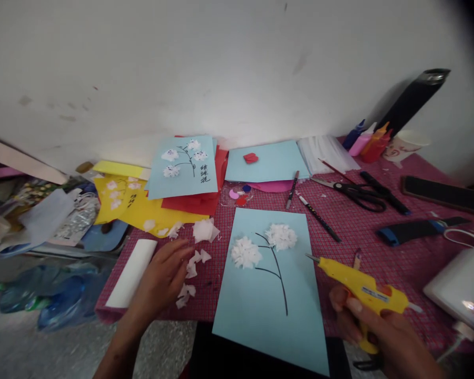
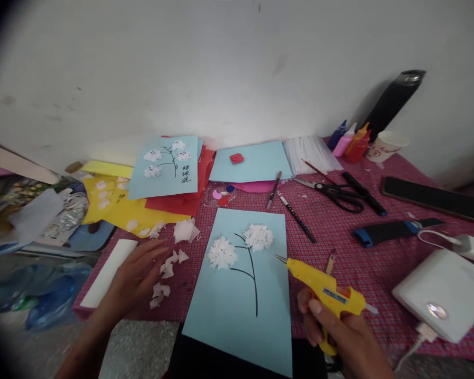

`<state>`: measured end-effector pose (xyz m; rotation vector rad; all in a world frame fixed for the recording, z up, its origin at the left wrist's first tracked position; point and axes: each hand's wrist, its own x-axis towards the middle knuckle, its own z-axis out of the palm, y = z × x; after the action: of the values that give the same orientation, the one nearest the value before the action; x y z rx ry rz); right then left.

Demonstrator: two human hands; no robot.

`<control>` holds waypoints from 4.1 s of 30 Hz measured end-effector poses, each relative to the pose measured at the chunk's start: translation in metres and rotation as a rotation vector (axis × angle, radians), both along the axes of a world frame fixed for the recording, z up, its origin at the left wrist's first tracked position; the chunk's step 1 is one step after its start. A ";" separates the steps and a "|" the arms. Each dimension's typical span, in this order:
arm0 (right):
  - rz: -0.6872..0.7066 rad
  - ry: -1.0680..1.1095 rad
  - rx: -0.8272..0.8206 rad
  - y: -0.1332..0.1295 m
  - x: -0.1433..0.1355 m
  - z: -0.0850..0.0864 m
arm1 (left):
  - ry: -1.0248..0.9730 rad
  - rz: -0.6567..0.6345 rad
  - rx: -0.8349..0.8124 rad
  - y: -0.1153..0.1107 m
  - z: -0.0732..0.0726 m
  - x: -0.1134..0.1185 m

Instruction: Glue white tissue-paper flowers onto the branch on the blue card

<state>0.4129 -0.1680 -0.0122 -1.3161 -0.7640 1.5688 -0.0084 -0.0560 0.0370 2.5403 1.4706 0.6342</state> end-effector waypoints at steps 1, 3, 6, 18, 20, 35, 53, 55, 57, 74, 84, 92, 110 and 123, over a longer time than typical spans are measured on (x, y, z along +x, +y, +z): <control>-0.010 0.007 -0.007 0.000 -0.001 0.002 | -0.005 0.035 0.001 -0.003 -0.004 -0.008; -0.036 0.016 -0.022 0.001 -0.004 0.005 | -0.007 0.082 -0.009 -0.008 -0.008 -0.016; -0.072 -0.013 -0.027 0.001 -0.010 0.010 | -0.005 0.075 -0.024 -0.010 -0.009 -0.013; -0.103 -0.150 0.001 0.002 -0.018 0.016 | 0.070 -0.037 -0.034 0.000 -0.022 0.019; -0.104 -0.147 -0.006 0.002 -0.018 0.016 | 0.057 -0.009 -0.039 -0.001 -0.022 0.015; -0.095 -0.175 0.026 0.004 -0.011 0.002 | 0.165 -0.005 -0.072 0.006 -0.001 0.033; -0.073 -0.202 0.053 0.002 -0.010 -0.002 | -0.008 0.067 -0.165 0.025 0.004 0.024; -0.076 -0.197 0.048 0.002 -0.011 -0.002 | 0.098 0.090 -0.106 0.022 0.003 0.028; -0.084 -0.184 0.044 0.002 -0.012 -0.001 | 0.175 0.102 -0.060 0.019 0.000 0.031; -0.075 -0.208 0.067 0.005 -0.012 -0.003 | -0.833 0.136 -0.692 0.013 0.013 0.022; -0.036 -0.208 0.080 0.004 -0.010 -0.005 | -1.492 0.156 -1.188 0.007 0.012 0.026; 0.051 -0.287 0.081 0.006 -0.017 0.027 | -1.340 0.100 -1.126 0.005 0.005 0.058; 0.219 -0.395 0.041 0.040 -0.018 0.036 | -0.490 -0.239 -1.093 0.076 0.015 0.144; 0.302 -0.392 0.058 0.056 -0.026 0.034 | -0.239 -0.369 -1.036 0.086 0.019 0.132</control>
<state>0.3866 -0.1116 0.0215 -1.5410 -1.2925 1.5187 0.1236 0.0299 0.0563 1.7440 0.8492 0.0509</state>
